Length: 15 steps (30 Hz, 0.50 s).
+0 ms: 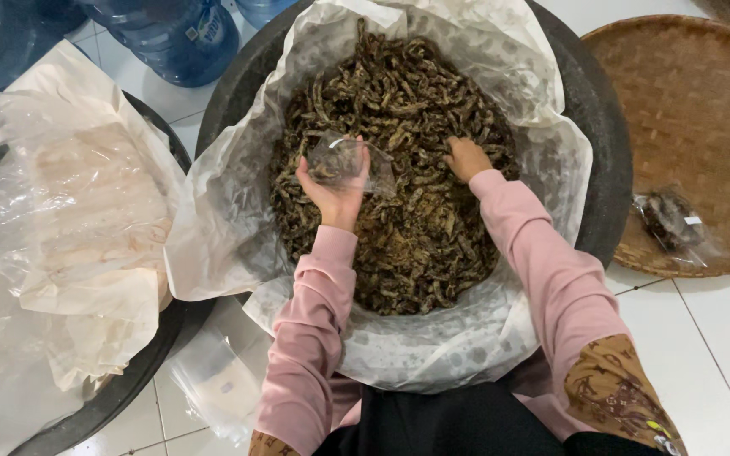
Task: The person sits on the floor beside a large paper-lined basin of dried seahorses, opens a small clear plastic bag, and places seahorses into it one at a time by hand, occasionally pressing the contents down. Filled bags are set on a woven tray beside the basin.
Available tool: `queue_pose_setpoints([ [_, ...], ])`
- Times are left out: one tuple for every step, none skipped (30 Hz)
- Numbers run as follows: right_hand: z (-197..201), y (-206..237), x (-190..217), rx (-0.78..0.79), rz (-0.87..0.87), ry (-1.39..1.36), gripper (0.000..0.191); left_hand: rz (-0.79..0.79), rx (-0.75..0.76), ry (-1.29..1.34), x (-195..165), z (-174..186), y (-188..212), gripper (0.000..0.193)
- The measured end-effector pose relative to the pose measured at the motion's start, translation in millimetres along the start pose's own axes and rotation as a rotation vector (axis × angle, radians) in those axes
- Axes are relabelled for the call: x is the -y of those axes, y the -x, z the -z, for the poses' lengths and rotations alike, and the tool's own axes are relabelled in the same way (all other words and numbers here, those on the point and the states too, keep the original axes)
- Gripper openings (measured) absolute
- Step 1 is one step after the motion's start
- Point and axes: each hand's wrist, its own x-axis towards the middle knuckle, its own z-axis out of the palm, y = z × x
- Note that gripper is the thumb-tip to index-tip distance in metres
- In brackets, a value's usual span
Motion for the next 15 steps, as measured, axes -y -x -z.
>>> queue_pose_setpoints([
  [-1, -4, 14, -0.076, 0.01, -0.044, 0.044, 0.0, 0.007, 0.013, -2, 2, 1, 0.076],
  [-2, -9, 27, -0.153, 0.021, -0.086, 0.048, 0.0, 0.017, 0.026, -4, 3, 1, 0.076],
  [0, -16, 38, -0.175, 0.001, -0.114, 0.051, 0.0, 0.028, 0.04, -6, 2, -1, 0.076],
  [1, -23, 47, -0.195, -0.019, -0.142, 0.055, 0.003, 0.017, 0.048, -8, 2, -3, 0.077],
  [1, -27, 55, -0.209, -0.041, -0.172, 0.059, 0.005, 0.002, 0.057, -10, 1, -4, 0.077],
  [1, -32, 60, -0.176, -0.067, -0.132, 0.061, 0.005, -0.015, 0.065, -12, 2, -3, 0.077],
  [1, -38, 63, -0.144, -0.092, -0.093, 0.064, 0.005, -0.04, 0.073, -14, 2, -3, 0.076],
  [-1, -44, 65, -0.116, -0.117, -0.053, 0.067, 0.006, -0.061, 0.08, -14, 1, -4, 0.074],
  [-4, -49, 65, -0.113, -0.134, -0.028, 0.065, 0.008, -0.078, 0.087, -15, 0, -6, 0.073],
  [-7, -52, 64, -0.112, -0.151, -0.002, 0.063, 0.019, -0.05, 0.09, -15, -2, -7, 0.074],
  [-12, -55, 62, -0.109, -0.168, 0.022, 0.061, 0.03, -0.024, 0.094, -15, -4, -7, 0.074],
  [-16, -56, 58, -0.109, -0.149, 0.039, 0.056, 0.041, -0.003, 0.098, -16, -5, -5, 0.075],
  [-19, -58, 54, -0.108, -0.132, 0.056, 0.052, 0.038, -0.014, 0.099, -16, -5, -2, 0.075],
  [-22, -59, 51, -0.11, -0.116, 0.074, 0.048, 0.037, -0.021, 0.099, -16, -6, 0, 0.075],
  [-20, -58, 48, -0.112, -0.098, 0.071, 0.046, 0.04, -0.025, 0.1, -15, -8, 1, 0.075],
])
